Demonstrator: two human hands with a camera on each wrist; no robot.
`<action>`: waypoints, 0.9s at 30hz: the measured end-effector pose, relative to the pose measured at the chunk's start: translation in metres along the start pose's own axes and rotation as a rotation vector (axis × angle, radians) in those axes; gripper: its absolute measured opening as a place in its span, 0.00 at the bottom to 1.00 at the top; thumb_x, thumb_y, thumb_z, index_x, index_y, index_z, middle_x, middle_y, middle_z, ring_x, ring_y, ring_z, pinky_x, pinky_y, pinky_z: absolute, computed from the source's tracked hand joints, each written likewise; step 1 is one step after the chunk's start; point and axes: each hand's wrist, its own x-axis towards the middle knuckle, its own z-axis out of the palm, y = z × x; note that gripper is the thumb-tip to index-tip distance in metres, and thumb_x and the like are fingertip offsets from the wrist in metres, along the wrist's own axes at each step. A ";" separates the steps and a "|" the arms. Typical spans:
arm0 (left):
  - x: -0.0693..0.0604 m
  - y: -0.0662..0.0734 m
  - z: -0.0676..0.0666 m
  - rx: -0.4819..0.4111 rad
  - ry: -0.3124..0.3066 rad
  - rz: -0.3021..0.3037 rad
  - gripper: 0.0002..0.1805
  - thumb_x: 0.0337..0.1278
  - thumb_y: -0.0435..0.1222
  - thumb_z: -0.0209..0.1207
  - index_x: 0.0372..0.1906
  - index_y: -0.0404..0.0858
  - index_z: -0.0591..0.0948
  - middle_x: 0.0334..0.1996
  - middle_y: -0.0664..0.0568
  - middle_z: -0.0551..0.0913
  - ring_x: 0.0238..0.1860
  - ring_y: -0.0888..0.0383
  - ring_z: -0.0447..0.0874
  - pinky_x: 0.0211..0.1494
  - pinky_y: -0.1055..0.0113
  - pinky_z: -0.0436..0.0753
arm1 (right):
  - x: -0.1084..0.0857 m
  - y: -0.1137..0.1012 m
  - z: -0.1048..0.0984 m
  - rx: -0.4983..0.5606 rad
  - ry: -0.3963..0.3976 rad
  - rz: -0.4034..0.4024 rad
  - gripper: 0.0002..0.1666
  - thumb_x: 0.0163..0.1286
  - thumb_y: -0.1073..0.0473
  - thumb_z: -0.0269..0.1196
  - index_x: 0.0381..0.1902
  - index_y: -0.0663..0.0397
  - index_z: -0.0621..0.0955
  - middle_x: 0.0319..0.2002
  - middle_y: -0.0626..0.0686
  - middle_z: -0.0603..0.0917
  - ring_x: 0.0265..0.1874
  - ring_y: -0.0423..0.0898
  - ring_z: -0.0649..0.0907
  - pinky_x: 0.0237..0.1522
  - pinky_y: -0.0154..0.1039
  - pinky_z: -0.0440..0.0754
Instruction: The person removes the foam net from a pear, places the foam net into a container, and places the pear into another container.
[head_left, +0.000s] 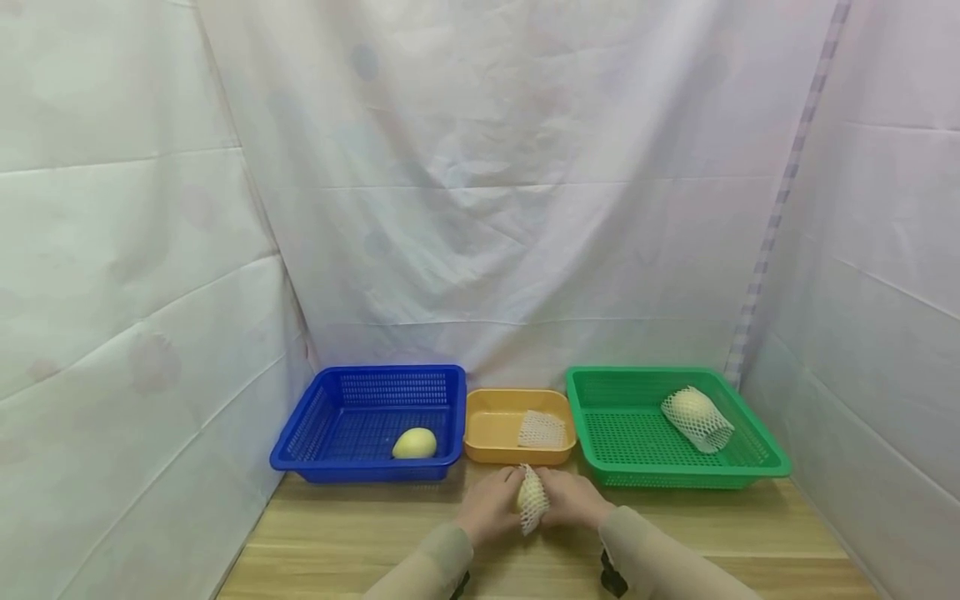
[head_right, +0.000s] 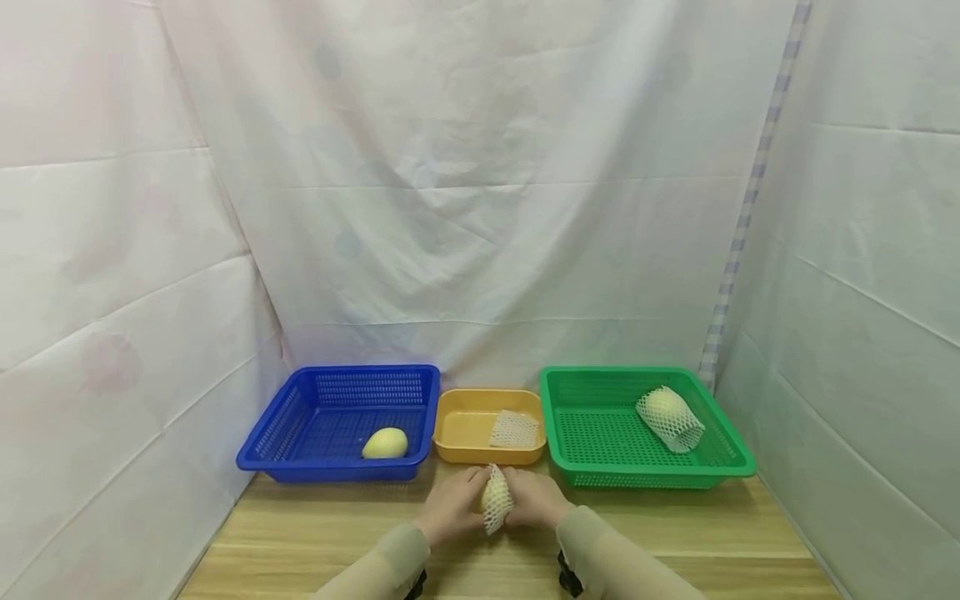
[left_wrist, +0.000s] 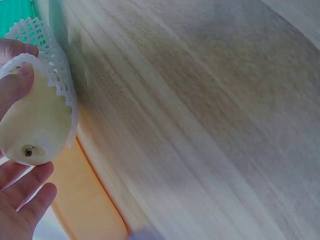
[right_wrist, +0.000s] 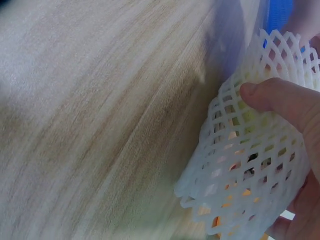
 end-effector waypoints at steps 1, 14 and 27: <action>0.000 0.000 0.000 -0.003 0.001 0.000 0.39 0.42 0.47 0.72 0.63 0.41 0.73 0.52 0.52 0.80 0.49 0.56 0.80 0.47 0.60 0.81 | 0.000 0.000 0.000 -0.004 0.001 0.001 0.44 0.43 0.49 0.76 0.59 0.57 0.75 0.47 0.51 0.83 0.45 0.48 0.82 0.46 0.48 0.80; -0.001 -0.008 -0.002 -0.031 0.025 -0.007 0.37 0.41 0.52 0.73 0.59 0.44 0.75 0.47 0.55 0.81 0.44 0.59 0.79 0.42 0.64 0.79 | -0.001 -0.001 -0.005 -0.012 0.065 -0.005 0.28 0.44 0.55 0.74 0.46 0.51 0.81 0.34 0.44 0.83 0.33 0.43 0.81 0.34 0.43 0.80; -0.007 -0.012 -0.006 -0.039 0.018 -0.028 0.39 0.41 0.54 0.73 0.60 0.44 0.75 0.49 0.54 0.81 0.45 0.59 0.80 0.42 0.64 0.80 | 0.001 0.005 0.000 -0.014 0.087 -0.044 0.30 0.48 0.54 0.75 0.51 0.48 0.81 0.37 0.43 0.84 0.35 0.42 0.82 0.34 0.42 0.80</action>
